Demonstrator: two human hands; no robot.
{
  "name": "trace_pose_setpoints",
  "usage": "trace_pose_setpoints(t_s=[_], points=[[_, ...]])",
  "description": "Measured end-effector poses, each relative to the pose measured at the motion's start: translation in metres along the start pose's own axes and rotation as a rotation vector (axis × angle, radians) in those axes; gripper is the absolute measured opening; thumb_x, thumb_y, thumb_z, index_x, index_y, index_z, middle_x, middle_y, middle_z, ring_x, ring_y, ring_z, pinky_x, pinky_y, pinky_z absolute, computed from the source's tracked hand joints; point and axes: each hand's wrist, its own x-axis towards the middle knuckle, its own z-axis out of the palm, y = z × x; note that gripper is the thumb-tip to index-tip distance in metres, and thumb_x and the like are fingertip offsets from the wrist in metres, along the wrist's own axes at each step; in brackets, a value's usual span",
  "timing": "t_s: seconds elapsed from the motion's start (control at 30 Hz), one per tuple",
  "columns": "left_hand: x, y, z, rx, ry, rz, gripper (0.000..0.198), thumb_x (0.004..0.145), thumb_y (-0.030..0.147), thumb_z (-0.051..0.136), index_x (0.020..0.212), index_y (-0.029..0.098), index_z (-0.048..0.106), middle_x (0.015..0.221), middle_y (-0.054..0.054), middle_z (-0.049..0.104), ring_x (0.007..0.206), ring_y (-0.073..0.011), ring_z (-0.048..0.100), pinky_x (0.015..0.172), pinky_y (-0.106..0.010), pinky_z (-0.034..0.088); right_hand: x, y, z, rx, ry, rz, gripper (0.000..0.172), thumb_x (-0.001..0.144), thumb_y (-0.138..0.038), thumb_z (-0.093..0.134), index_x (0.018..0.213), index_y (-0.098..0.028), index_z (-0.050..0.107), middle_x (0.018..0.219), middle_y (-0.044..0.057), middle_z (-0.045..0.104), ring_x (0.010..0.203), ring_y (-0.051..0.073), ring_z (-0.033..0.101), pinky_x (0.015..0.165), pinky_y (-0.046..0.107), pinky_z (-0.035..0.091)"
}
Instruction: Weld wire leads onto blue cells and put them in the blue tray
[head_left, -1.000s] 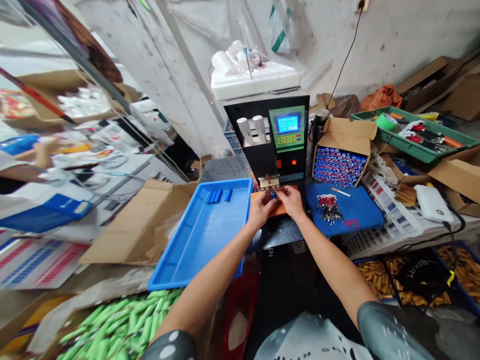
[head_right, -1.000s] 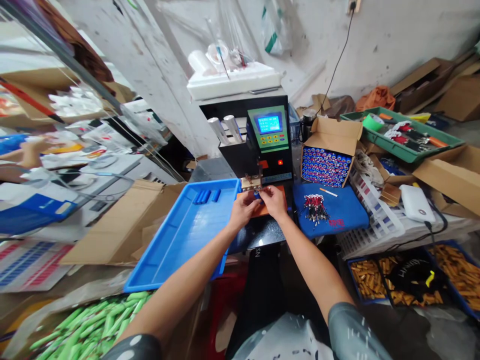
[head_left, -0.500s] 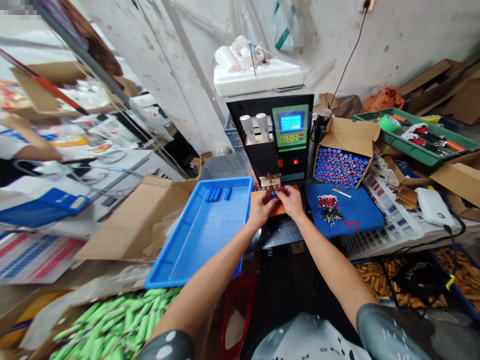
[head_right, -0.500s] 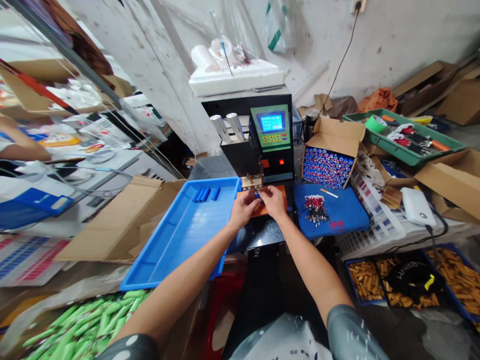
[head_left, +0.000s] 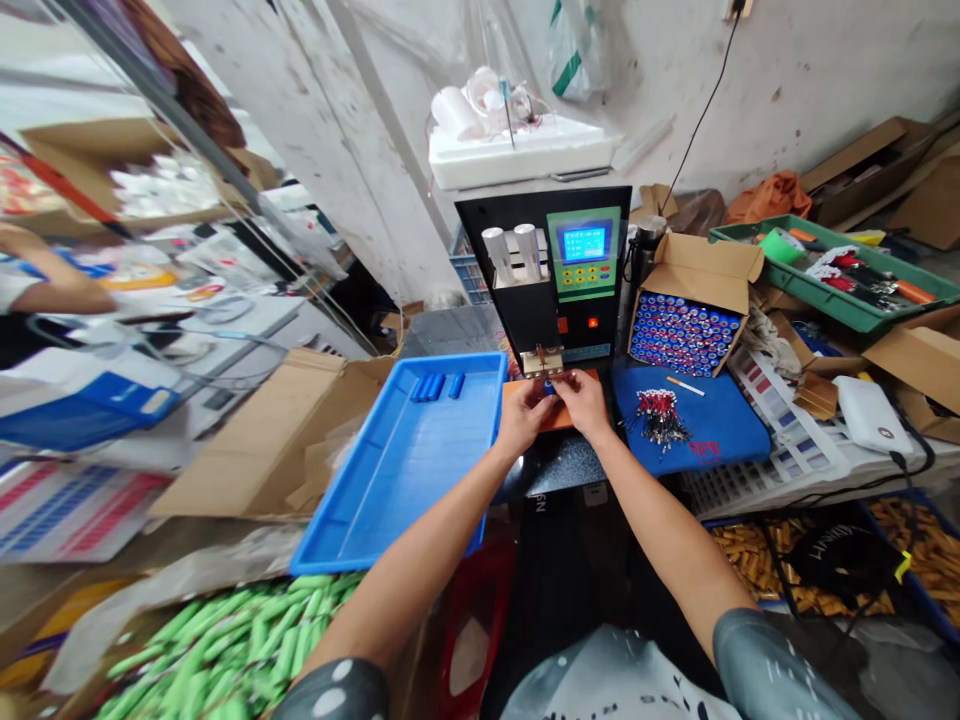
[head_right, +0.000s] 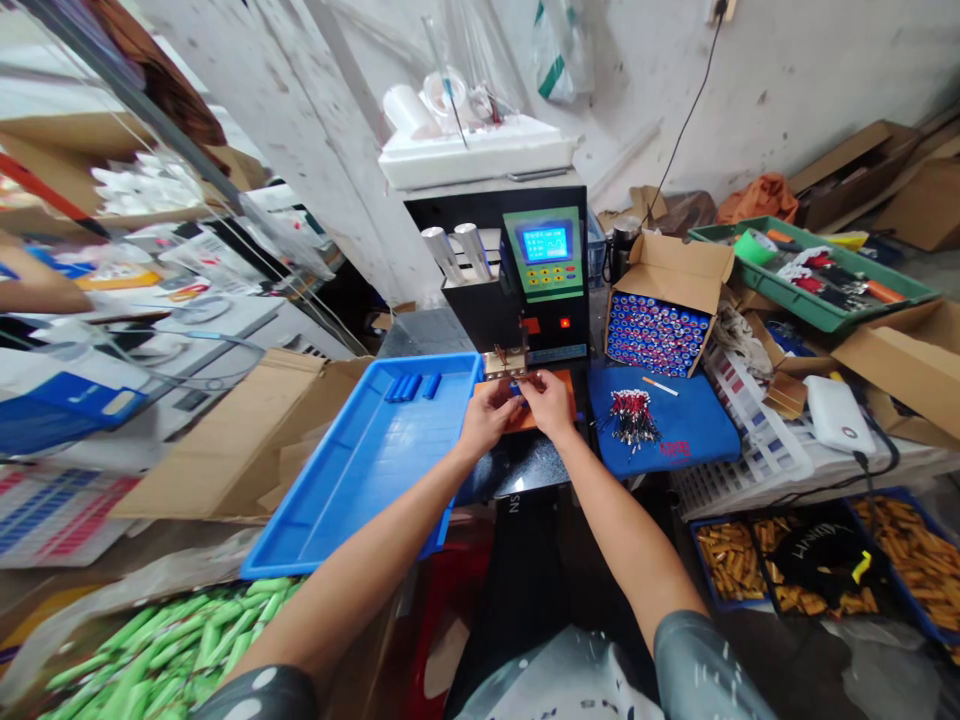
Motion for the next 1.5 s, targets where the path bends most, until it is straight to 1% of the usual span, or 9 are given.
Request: trace_pose_setpoints(t_s=[0.17, 0.33, 0.5, 0.7, 1.07, 1.17, 1.27, 1.37, 1.5], points=[[0.000, 0.002, 0.001, -0.028, -0.011, -0.018, 0.037, 0.085, 0.044, 0.072, 0.104, 0.014, 0.066, 0.096, -0.010, 0.066, 0.087, -0.0280, 0.062, 0.081, -0.037, 0.052, -0.001, -0.001, 0.000, 0.005, 0.006, 0.003, 0.041, 0.076, -0.044, 0.062, 0.093, -0.007, 0.063, 0.092, 0.006, 0.062, 0.081, 0.006, 0.056, 0.073, 0.013, 0.044], [0.000, 0.000, 0.001, -0.018, 0.018, -0.024, 0.033, 0.084, 0.045, 0.074, 0.097, 0.015, 0.066, 0.086, -0.008, 0.066, 0.080, -0.0279, 0.063, 0.076, -0.038, 0.054, -0.001, -0.002, 0.000, 0.007, 0.000, 0.004, 0.042, 0.076, -0.046, 0.063, 0.094, -0.008, 0.063, 0.093, 0.006, 0.062, 0.082, 0.007, 0.057, 0.074, 0.013, 0.045], [0.000, -0.001, 0.001, -0.037, 0.009, 0.005, 0.032, 0.085, 0.040, 0.073, 0.102, 0.013, 0.067, 0.093, -0.009, 0.066, 0.084, -0.0269, 0.063, 0.079, -0.036, 0.055, 0.000, -0.001, -0.001, -0.010, -0.014, 0.002, 0.045, 0.077, -0.048, 0.063, 0.095, -0.008, 0.063, 0.094, 0.006, 0.062, 0.084, 0.007, 0.057, 0.077, 0.014, 0.045], [0.000, -0.003, 0.000, -0.036, 0.001, 0.000, 0.032, 0.085, 0.040, 0.074, 0.102, 0.013, 0.066, 0.091, -0.009, 0.065, 0.081, -0.0258, 0.062, 0.074, -0.034, 0.053, -0.004, -0.004, -0.008, 0.045, -0.071, 0.057, 0.046, 0.076, -0.048, 0.063, 0.095, -0.006, 0.059, 0.090, 0.005, 0.061, 0.075, 0.005, 0.054, 0.069, 0.013, 0.044], [0.002, 0.003, -0.007, 0.012, -0.034, -0.064, 0.044, 0.077, 0.040, 0.073, 0.111, 0.012, 0.064, 0.105, -0.012, 0.066, 0.092, -0.0297, 0.064, 0.084, -0.040, 0.053, -0.004, -0.007, -0.016, -0.120, -0.091, 0.067, 0.031, 0.079, -0.034, 0.063, 0.078, -0.003, 0.058, 0.072, 0.003, 0.057, 0.067, 0.002, 0.049, 0.065, 0.010, 0.034], [-0.003, 0.010, -0.020, 0.174, -0.017, -0.113, 0.043, 0.077, 0.038, 0.068, 0.112, 0.013, 0.063, 0.110, -0.014, 0.065, 0.093, -0.0303, 0.064, 0.079, -0.040, 0.053, -0.004, -0.005, -0.016, -0.110, -0.088, 0.059, 0.030, 0.080, -0.033, 0.062, 0.077, -0.003, 0.057, 0.072, 0.003, 0.057, 0.067, 0.002, 0.049, 0.065, 0.010, 0.035], [-0.013, 0.018, -0.028, 0.449, -0.066, -0.096, 0.022, 0.083, 0.034, 0.059, 0.095, 0.016, 0.067, 0.093, -0.009, 0.067, 0.081, -0.0272, 0.063, 0.070, -0.036, 0.049, -0.004, -0.005, -0.016, -0.093, -0.084, 0.085, 0.028, 0.081, -0.031, 0.061, 0.078, -0.003, 0.058, 0.073, 0.004, 0.059, 0.066, 0.002, 0.050, 0.065, 0.010, 0.036], [-0.025, 0.025, -0.026, 0.674, -0.170, -0.071, 0.016, 0.087, 0.033, 0.063, 0.082, 0.018, 0.066, 0.076, -0.005, 0.064, 0.070, -0.0253, 0.061, 0.061, -0.034, 0.043, -0.004, -0.006, -0.014, -0.077, -0.076, 0.107, 0.026, 0.080, -0.029, 0.061, 0.077, -0.003, 0.058, 0.073, 0.003, 0.059, 0.064, 0.002, 0.050, 0.065, 0.010, 0.036], [-0.028, 0.028, -0.014, 0.782, -0.132, -0.126, 0.008, 0.085, 0.022, 0.069, 0.079, 0.019, 0.066, 0.075, -0.003, 0.064, 0.069, -0.0245, 0.061, 0.060, -0.032, 0.041, -0.005, -0.008, -0.015, -0.071, -0.070, 0.114, 0.027, 0.080, -0.029, 0.062, 0.077, -0.003, 0.056, 0.073, 0.004, 0.059, 0.063, 0.001, 0.049, 0.063, 0.010, 0.036]])
